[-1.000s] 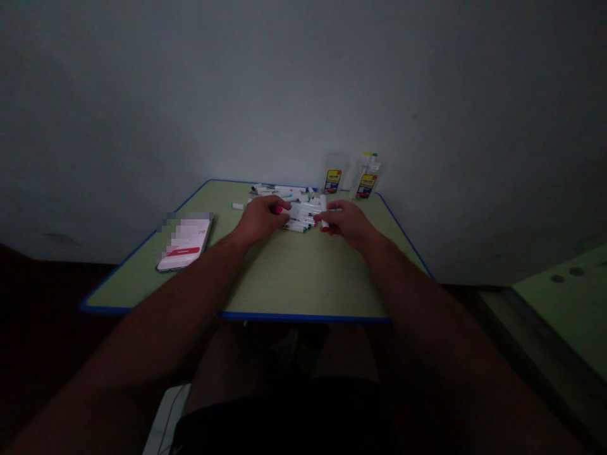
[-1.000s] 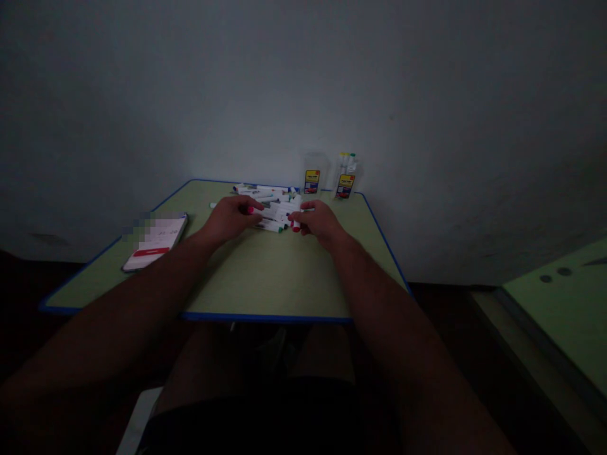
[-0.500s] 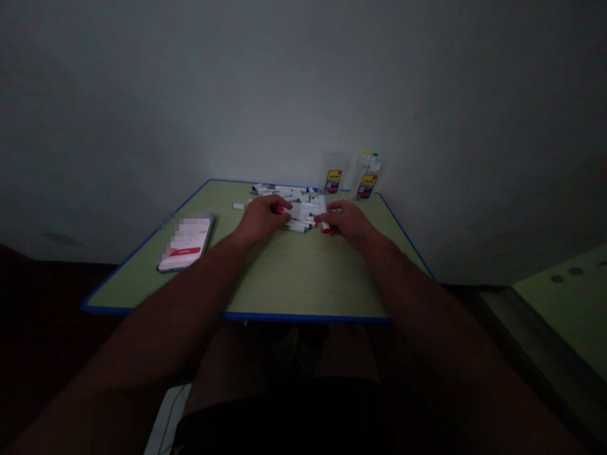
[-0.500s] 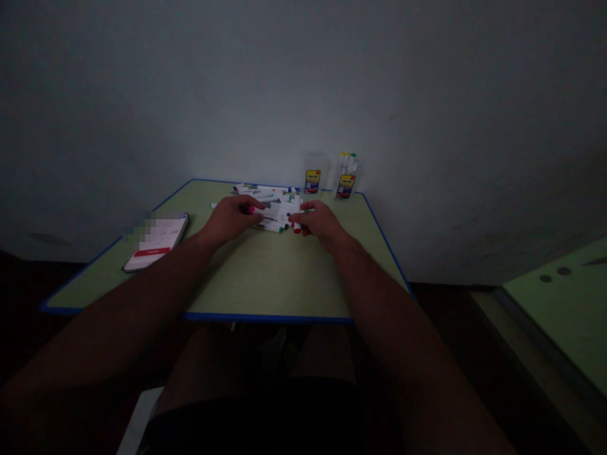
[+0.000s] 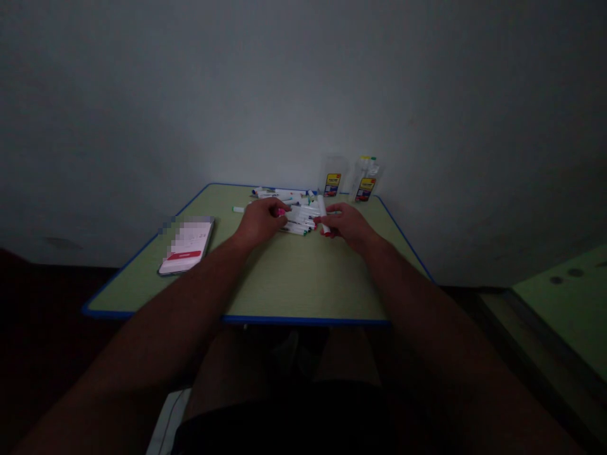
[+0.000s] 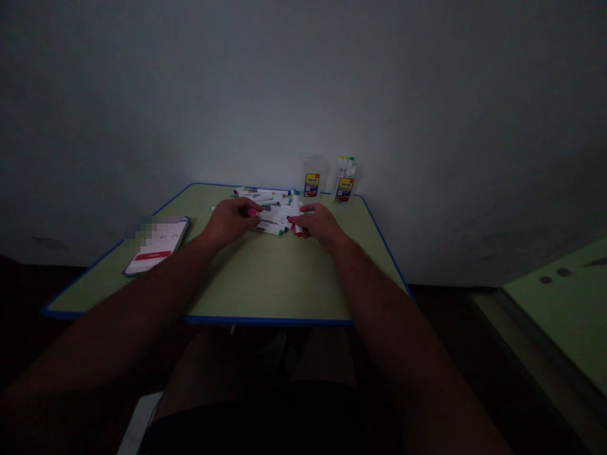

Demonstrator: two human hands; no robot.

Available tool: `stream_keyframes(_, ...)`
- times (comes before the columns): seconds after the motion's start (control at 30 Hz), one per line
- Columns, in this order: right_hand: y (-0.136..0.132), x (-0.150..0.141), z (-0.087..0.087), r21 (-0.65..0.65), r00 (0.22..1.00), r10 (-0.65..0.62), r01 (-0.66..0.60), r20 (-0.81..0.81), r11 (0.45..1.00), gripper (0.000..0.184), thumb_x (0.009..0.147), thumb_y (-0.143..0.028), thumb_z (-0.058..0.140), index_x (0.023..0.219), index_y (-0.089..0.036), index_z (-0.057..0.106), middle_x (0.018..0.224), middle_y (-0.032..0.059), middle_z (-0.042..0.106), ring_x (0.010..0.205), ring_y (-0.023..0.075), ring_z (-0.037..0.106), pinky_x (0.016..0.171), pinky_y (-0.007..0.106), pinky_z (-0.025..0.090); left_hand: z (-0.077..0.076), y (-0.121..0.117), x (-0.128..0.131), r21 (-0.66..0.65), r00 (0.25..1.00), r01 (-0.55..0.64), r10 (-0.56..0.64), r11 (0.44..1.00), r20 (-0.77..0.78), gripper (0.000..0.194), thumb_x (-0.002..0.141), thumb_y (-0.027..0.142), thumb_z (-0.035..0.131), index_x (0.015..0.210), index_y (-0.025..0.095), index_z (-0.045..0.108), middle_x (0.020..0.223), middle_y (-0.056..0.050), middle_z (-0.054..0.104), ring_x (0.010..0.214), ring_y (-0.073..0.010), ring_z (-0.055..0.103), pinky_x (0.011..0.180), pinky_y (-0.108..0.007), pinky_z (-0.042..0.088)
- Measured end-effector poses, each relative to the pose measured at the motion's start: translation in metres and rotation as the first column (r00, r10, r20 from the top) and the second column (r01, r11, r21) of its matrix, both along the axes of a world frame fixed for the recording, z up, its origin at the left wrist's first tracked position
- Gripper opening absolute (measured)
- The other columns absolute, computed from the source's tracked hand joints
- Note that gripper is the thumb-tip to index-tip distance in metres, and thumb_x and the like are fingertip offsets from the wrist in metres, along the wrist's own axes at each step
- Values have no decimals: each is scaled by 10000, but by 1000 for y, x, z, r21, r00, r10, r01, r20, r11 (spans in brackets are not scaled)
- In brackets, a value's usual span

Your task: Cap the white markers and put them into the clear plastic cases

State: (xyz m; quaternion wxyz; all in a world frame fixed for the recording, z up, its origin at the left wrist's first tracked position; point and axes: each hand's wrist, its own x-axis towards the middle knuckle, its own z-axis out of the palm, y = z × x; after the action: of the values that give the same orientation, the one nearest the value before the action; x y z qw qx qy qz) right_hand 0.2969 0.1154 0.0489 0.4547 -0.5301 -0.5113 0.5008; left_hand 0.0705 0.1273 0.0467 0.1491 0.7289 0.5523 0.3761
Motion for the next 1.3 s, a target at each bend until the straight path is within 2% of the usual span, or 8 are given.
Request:
stream_keyframes(0.23, 0, 0, 0, -43, 991, 58, -64, -124, 997, 266, 870, -87, 713, 1062, -147, 539, 862, 86, 766, 535, 110, 656, 451, 203, 471, -5, -6, 7, 224, 971, 127, -75, 966, -225, 186, 785, 201, 686, 954, 187, 761, 860, -55, 708, 787, -189, 609, 775, -339, 483)
stream_keyframes(0.57, -3, -2, 3, -41, 992, 50, -55, -112, 998, 253, 870, -80, 699, 1058, -148, 545, 839, 81, 756, 529, 113, 651, 453, 207, 480, -6, -8, 11, 250, 962, 166, -101, 954, -252, 191, 811, 212, 666, 977, 182, 755, 870, -65, 698, 796, -190, 612, 784, -346, 483)
stream_keyframes(0.67, -2, -1, 3, -36, 995, 38, -41, -95, 999, 273, 853, -85, 719, 1055, -155, 549, 843, 76, 757, 534, 113, 647, 456, 209, 481, -4, -3, 3, 246, 983, 98, -55, 964, -174, 193, 787, 224, 672, 955, 184, 758, 869, -56, 710, 779, -185, 609, 772, -336, 487)
stream_keyframes(0.77, -1, -1, 2, -26, 996, 22, -24, -85, 999, 290, 842, -82, 725, 1060, -164, 553, 846, 70, 759, 543, 115, 647, 461, 210, 482, 2, 5, -14, 231, 997, -80, 82, 970, 0, 206, 780, 223, 647, 948, 185, 760, 834, -39, 713, 735, -172, 600, 742, -321, 488)
stream_keyframes(0.83, -1, -1, 2, -19, 997, 13, -14, -80, 1000, 306, 832, -81, 731, 1065, -172, 554, 846, 66, 759, 549, 118, 650, 462, 210, 483, 6, 11, -26, 204, 976, -194, 168, 960, 137, 221, 760, 225, 647, 944, 180, 762, 785, -29, 699, 715, -170, 598, 723, -316, 488)
stream_keyframes(1.0, -1, -1, 1, 5, 997, 7, -6, -75, 1000, 331, 805, -84, 753, 1060, -175, 561, 859, 72, 759, 539, 114, 634, 459, 214, 494, 10, 25, -45, 84, 885, -327, 274, 941, 376, 285, 713, 270, 664, 964, 185, 766, 759, -20, 678, 698, -166, 589, 660, -295, 498)
stream_keyframes(1.1, 1, 0, 0, 13, 996, 0, 1, -93, 1000, 365, 784, -75, 765, 1068, -175, 560, 843, 62, 756, 519, 107, 620, 456, 212, 497, 7, 31, -51, 48, 863, -373, 328, 927, 384, 329, 712, 292, 658, 994, 167, 774, 782, -38, 699, 716, -182, 609, 663, -310, 505)
stream_keyframes(1.3, 4, 1, -3, 24, 994, 11, -9, -105, 1000, 359, 785, -79, 764, 1069, -174, 567, 847, 64, 758, 518, 106, 627, 452, 208, 500, 7, 33, -64, 21, 880, -422, 405, 906, 247, 328, 695, 217, 667, 1006, 166, 759, 928, -77, 748, 838, -223, 661, 785, -360, 532)
